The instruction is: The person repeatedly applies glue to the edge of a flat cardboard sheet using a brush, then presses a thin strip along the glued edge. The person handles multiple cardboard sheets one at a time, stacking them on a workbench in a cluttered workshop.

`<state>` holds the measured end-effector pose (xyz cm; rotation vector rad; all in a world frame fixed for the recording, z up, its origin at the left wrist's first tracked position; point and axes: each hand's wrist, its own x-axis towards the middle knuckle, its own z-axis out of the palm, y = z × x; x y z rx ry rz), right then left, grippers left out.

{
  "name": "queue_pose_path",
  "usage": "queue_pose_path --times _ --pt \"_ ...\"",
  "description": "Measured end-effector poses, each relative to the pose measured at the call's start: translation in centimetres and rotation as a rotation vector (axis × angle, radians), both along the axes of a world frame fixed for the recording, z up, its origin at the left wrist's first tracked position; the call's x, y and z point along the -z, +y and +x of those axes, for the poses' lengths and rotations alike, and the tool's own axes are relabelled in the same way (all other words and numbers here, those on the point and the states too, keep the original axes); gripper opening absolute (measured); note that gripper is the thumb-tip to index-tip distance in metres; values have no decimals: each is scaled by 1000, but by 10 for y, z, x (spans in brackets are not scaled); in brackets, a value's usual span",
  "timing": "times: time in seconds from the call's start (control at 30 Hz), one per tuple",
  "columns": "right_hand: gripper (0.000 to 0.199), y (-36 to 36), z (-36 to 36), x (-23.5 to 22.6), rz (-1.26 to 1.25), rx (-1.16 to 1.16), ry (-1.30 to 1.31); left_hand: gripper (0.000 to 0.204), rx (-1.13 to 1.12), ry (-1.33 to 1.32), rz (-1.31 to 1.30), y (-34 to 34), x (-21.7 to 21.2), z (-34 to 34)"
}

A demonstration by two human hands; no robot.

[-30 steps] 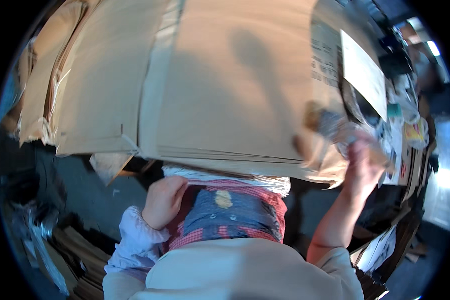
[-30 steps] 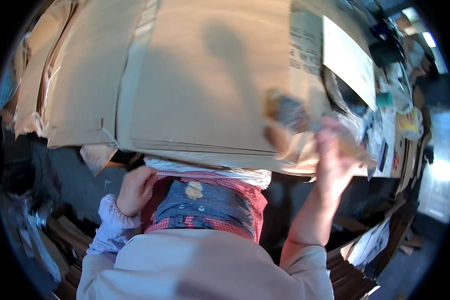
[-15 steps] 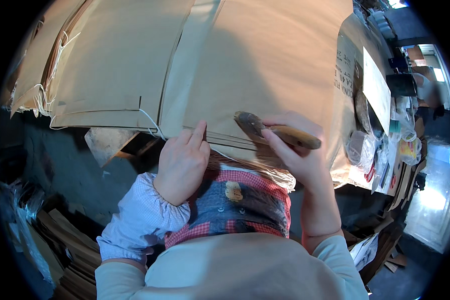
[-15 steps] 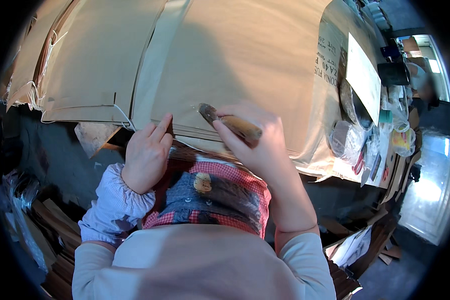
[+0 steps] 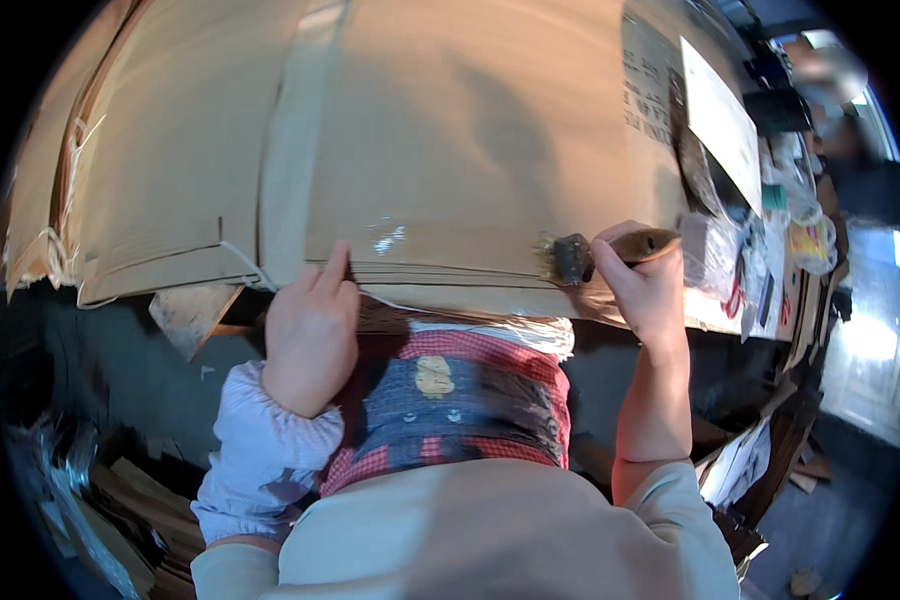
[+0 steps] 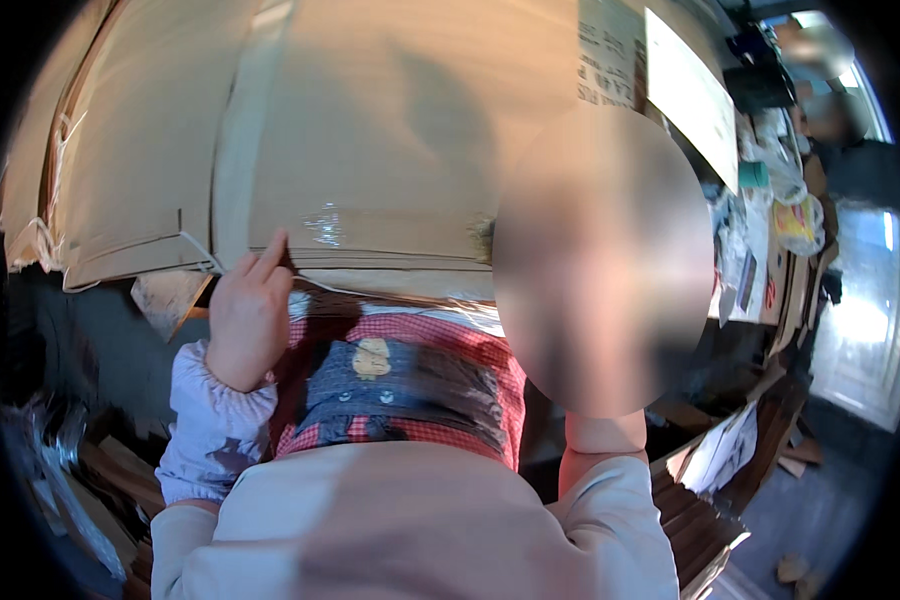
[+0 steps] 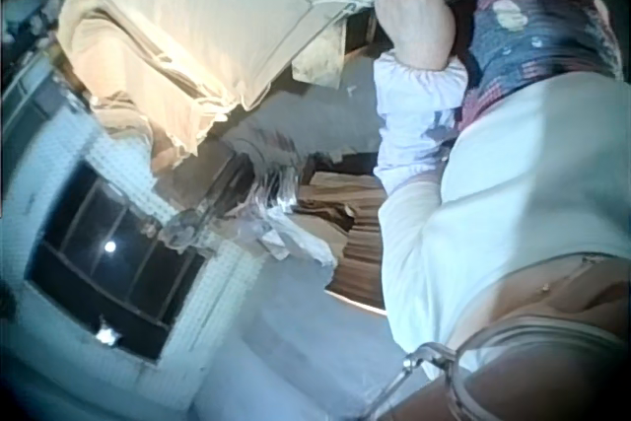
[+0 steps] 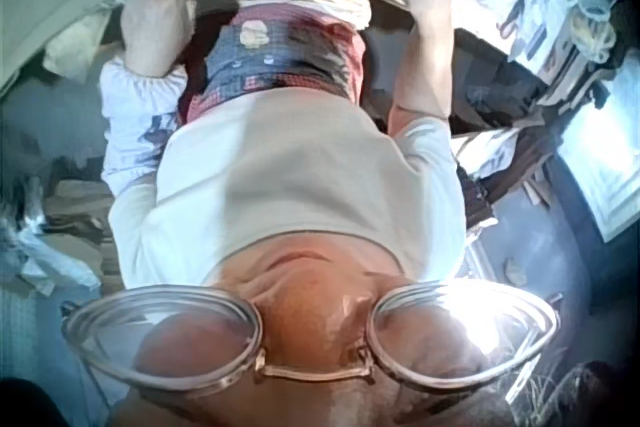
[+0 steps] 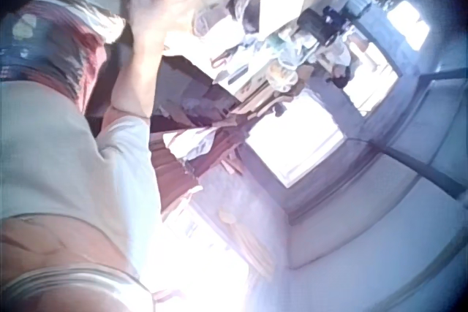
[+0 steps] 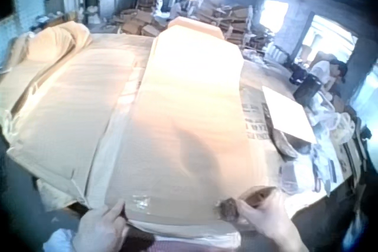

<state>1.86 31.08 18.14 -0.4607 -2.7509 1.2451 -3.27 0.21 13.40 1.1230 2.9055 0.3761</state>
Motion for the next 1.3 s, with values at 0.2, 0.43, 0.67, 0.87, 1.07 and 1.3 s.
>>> queue_pose_path --times 0.2,0.43,0.67,0.87,1.07,1.3 --pt "18 21 0 17 429 99 28 9 12 -30 -77 6 -4 -2" --pt "21 93 56 -16 -430 375 639 4 -4 -111 24 4 -8 0" --pt "40 135 117 39 928 172 205 8 -46 -647 434 -6 -75 12" --pt "29 -38 100 57 -275 -743 117 11 60 -580 691 7 -107 28" --pt "18 36 106 12 -556 -112 146 13 -27 -233 386 -20 -94 -3" --pt "10 80 38 74 -348 106 -39 8 -158 -415 505 -12 15 -64"
